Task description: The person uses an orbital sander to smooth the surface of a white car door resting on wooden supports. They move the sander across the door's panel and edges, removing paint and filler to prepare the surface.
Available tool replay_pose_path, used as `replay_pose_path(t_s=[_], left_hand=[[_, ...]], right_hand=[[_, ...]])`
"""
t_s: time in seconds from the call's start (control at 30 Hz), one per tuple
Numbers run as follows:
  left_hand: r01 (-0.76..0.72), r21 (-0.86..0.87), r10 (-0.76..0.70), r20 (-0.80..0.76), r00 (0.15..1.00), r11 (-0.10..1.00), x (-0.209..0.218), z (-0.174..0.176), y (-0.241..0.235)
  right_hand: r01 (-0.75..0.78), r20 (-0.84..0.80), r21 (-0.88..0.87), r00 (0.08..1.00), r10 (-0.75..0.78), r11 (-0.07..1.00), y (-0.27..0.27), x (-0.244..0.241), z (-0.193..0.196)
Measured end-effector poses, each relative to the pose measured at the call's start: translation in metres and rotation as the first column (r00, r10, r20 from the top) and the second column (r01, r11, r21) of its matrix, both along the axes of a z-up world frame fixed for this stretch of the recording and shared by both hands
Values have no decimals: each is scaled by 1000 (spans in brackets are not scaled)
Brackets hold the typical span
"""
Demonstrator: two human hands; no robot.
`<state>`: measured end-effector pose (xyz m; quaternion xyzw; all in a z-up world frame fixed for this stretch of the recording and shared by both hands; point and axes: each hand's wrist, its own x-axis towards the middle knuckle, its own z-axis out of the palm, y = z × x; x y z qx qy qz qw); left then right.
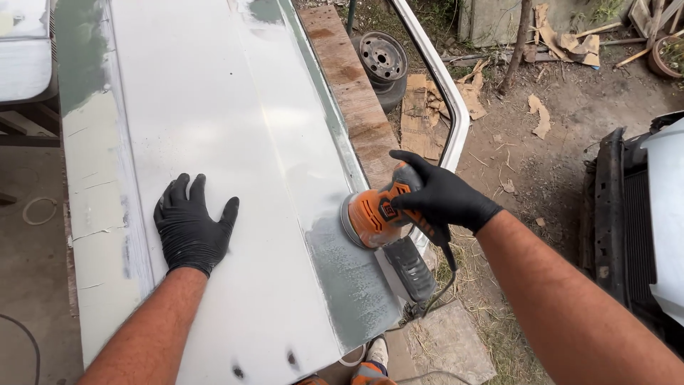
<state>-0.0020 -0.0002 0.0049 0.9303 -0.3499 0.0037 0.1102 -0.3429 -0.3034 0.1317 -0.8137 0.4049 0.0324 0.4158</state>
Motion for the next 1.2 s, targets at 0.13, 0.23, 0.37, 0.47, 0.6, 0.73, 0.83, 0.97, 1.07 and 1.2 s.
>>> replay_pose_path(t_s=[0.13,0.23,0.37,0.47,0.6,0.73,0.83,0.97,1.07,1.2], left_hand=[[5,-5,-5,-11,1000,1000,-1,0,1],[-6,-20,5,-16,1000,1000,2,-3,0],[101,-226,-50,220,974,969,-2,-9,1],[100,-223,-48,227,973,970,-1,-7,-1],[103,-233,-53,213,976,967,-1,-7,0],[2,-8,-2,-15,1000,1000,3,-6,0],[15,-10,-15,-17,1000,1000,3,-6,-1],[20,-23,-20,-14,1000,1000,3,-4,0],[17,-29,-17,-20,1000,999,1,-4,0],[12,1,-12,9,1000,1000,-1,-1,-2]], right_hand=[[-11,-26,10,1000,11,1000,28,-12,23],[20,-166,35,986,-14,999,72,-48,48],[186,-240,104,958,-156,977,121,-123,40],[228,-214,160,958,-192,960,137,-148,32],[226,-63,199,974,-217,954,117,-113,32],[99,-130,31,987,-95,995,76,-36,45],[27,-103,-47,994,-32,999,40,-7,26],[-11,-91,-26,996,9,1000,45,-8,32],[19,-154,42,988,-13,999,85,-41,51],[185,-168,175,973,-156,967,129,-110,48]])
